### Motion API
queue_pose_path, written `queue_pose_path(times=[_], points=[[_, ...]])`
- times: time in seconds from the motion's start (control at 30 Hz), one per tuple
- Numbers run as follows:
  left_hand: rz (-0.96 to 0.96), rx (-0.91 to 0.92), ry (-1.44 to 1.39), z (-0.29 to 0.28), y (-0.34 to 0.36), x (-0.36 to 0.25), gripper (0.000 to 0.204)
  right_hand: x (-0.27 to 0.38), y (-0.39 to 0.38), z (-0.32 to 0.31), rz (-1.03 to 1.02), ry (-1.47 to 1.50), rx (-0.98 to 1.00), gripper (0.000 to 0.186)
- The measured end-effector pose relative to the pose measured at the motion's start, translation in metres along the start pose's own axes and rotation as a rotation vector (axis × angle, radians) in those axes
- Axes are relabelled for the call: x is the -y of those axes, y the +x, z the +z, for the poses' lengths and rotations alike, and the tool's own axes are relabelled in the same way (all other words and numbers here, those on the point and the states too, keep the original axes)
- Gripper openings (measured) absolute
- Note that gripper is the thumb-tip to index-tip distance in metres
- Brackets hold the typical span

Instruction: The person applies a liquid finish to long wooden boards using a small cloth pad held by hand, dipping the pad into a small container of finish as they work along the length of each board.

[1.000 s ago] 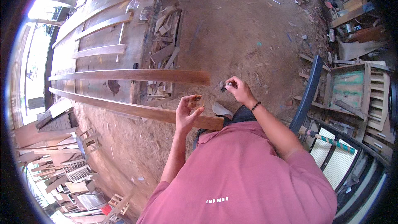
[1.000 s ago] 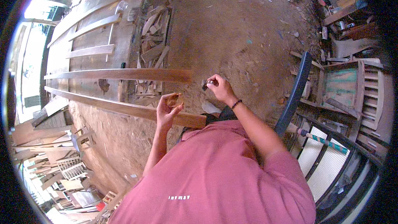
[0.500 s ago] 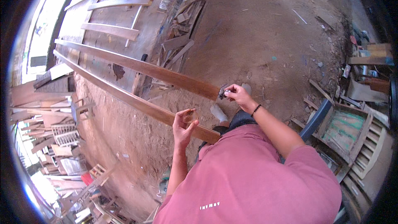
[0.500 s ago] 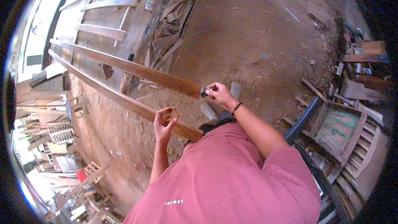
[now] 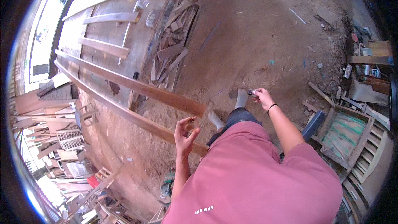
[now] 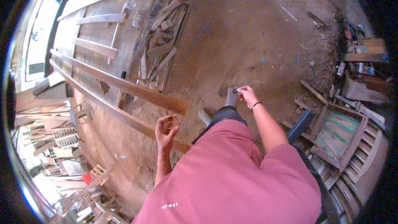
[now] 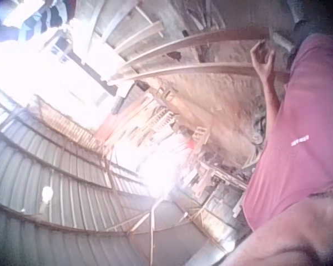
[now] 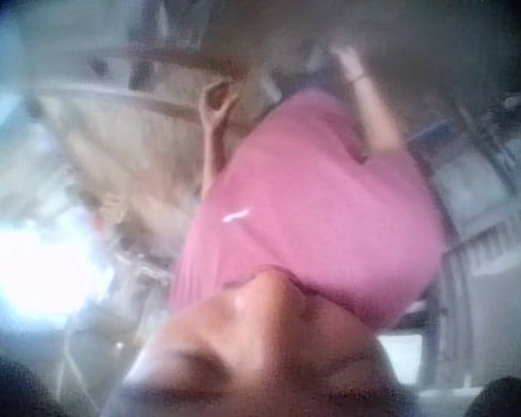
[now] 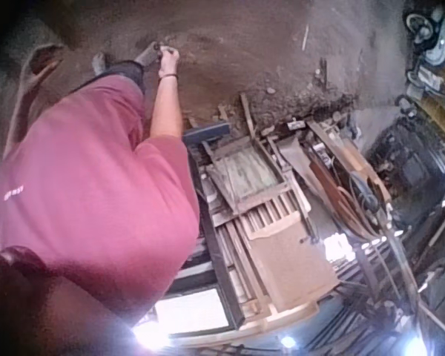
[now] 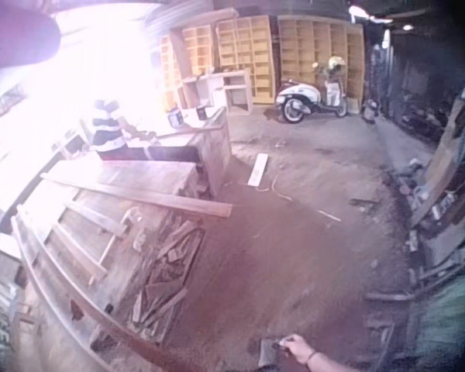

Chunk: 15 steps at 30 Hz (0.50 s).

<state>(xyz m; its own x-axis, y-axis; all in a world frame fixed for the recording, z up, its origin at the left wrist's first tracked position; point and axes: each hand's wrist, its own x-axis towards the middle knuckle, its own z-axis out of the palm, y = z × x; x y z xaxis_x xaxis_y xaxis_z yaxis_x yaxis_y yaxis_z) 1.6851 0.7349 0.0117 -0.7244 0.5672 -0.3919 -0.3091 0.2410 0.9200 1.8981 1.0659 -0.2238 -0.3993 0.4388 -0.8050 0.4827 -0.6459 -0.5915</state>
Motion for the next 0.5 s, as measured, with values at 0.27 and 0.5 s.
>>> queue_pose_path(times=[0.27, 0.5], points=[[0.147, 0.027, 0.035, 0.055, 0.043, -0.027, 0.056, -0.065, 0.069, -0.146, -0.034, -0.675, -0.283, 0.021], [0.147, -0.048, -0.053, 0.084, 0.07, -0.038, 0.055, 0.015, 0.068, -0.141, -0.264, -0.859, -0.204, 0.024]])
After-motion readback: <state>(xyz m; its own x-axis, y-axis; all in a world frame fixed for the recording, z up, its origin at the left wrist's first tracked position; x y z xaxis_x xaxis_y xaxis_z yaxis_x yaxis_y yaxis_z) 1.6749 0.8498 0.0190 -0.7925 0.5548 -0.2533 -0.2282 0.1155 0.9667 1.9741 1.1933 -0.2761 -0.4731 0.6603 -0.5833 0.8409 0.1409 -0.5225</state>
